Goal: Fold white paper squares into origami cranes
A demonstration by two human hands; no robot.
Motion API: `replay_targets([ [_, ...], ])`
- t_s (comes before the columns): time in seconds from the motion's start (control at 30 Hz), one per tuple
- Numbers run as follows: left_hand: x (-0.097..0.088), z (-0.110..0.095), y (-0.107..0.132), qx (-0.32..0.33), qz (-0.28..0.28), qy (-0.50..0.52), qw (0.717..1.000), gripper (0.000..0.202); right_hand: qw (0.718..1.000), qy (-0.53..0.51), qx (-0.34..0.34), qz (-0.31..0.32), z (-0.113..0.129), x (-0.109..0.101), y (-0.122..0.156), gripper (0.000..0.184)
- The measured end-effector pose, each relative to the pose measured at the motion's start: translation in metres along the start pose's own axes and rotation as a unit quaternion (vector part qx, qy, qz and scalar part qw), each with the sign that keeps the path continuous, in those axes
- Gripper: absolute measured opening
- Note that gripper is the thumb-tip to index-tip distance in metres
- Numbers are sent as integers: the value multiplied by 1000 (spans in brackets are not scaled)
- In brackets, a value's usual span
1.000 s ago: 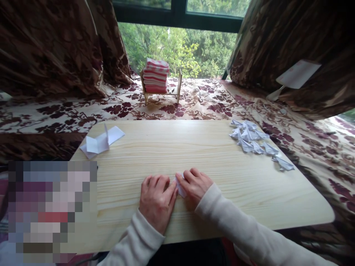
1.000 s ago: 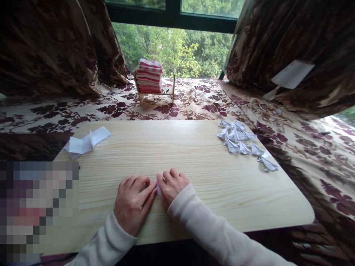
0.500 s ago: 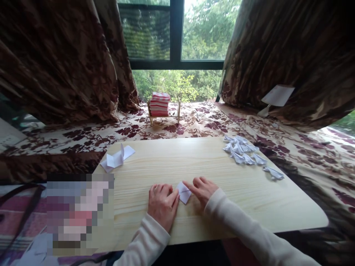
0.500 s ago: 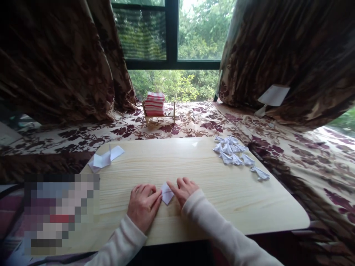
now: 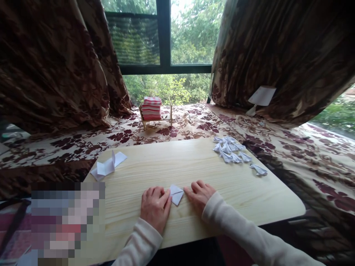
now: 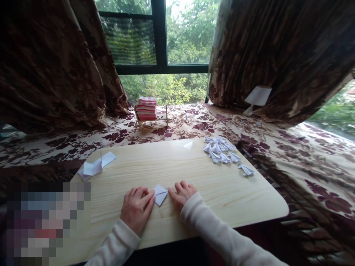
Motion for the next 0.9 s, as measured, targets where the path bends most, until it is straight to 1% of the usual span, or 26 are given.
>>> replay_targets([
  [0.1,0,0,0,6,-5,5,1000,18,1000,3,-4,-19,7,-1,0,39],
  [0.2,1,3,-1,6,-6,12,1000,18,999,1,-16,-38,18,2,0,36],
  [0.3,2,6,-2,8,-4,21,1000,17,997,-10,-47,-67,25,3,2,36],
  [0.37,2,8,-2,15,-3,30,999,17,993,-19,-66,-96,27,2,5,37],
  [0.47,0,11,2,25,-4,40,999,18,990,-30,-59,-123,22,-2,7,35],
  [0.53,-2,14,7,25,-1,47,999,18,992,-46,-57,-106,19,-2,7,36],
  [0.6,-5,20,13,19,-5,58,998,19,994,-78,-49,-67,13,-2,3,39],
  [0.7,-14,30,15,-4,-38,70,997,23,987,-157,-28,-17,4,-7,-10,41],
  [0.8,-16,36,9,-40,-47,93,994,13,973,-230,-18,5,4,-14,-30,29],
  [0.9,-9,36,0,-67,-30,111,991,9,969,-243,1,47,12,-12,-50,24],
])
Point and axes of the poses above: each hand's wrist, its own y-axis away from the middle knuckle, its own x-axis out of the palm, z = x × y, the point moved 8 cm from there along -y, towards the middle knuckle, and after that the axes turned 12 degrees about x, right-handed, at the moved point
